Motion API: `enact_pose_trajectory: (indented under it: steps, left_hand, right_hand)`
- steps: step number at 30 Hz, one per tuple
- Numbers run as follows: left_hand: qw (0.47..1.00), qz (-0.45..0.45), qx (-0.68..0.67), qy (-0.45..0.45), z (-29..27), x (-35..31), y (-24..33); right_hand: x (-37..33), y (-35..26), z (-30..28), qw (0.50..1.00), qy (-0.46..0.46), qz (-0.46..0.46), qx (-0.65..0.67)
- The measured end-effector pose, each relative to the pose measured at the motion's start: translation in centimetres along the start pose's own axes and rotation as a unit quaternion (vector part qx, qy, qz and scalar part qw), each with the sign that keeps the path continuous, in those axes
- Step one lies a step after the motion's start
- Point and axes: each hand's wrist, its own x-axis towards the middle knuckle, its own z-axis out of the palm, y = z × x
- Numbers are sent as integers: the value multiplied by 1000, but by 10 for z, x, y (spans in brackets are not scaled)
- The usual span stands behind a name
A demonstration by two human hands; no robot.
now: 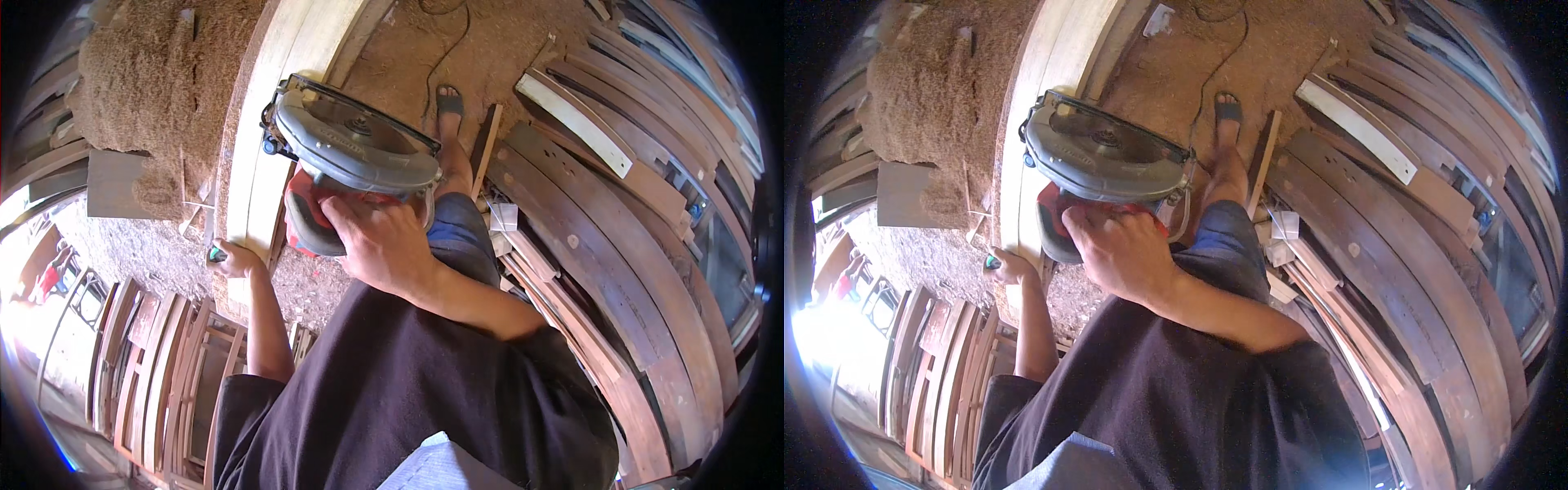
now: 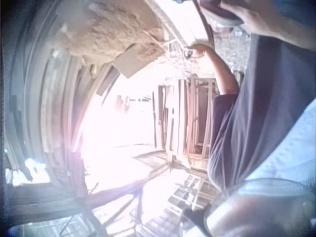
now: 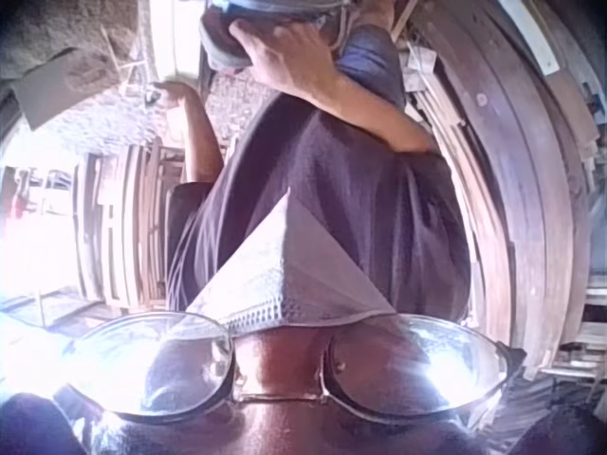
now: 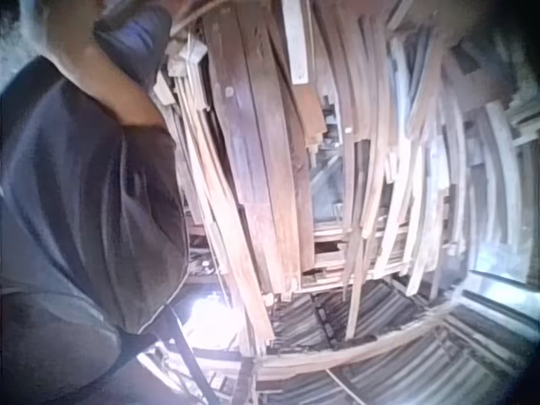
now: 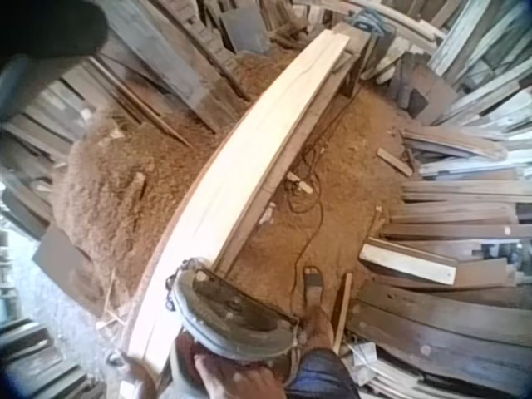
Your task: The person marks a wooden plank with a pencil, measures a wooden door frame with a tape measure, and moves lumber. They place a long board on a workbench, cut it with a circular saw, and take additional measurements with the tape measure before performing another cut.
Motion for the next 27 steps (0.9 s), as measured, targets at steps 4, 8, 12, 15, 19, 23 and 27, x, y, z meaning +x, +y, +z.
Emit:
enact_pose_trajectory:
  steps: [4,8,12,15,19,23,27]
  left_hand:
    - [1000,4,-13,-5,-1,-2,1]
    - [1000,7,3,-2,-3,-1,3]
    - [1000,22,6,-6,-7,-1,-1]
    - [1000,12,-11,-20,-12,-7,12]
    - [998,5,-62,-24,-7,-4,3]
    - [995,-14,-81,-52,-13,-4,14]
    - [995,-16,-87,-44,-15,-3,14]
  right_hand:
    - [3,0,-3,1000,-19,4,16]
    - [4,8,5,999,12,-25,31]
    - [8,9,5,997,45,-62,14]
    - [9,10,4,998,12,-47,28]
    - [15,12,10,997,13,-52,57]
    - [25,3,10,998,21,-60,30]
    - [32,-2,13,998,10,-45,47]
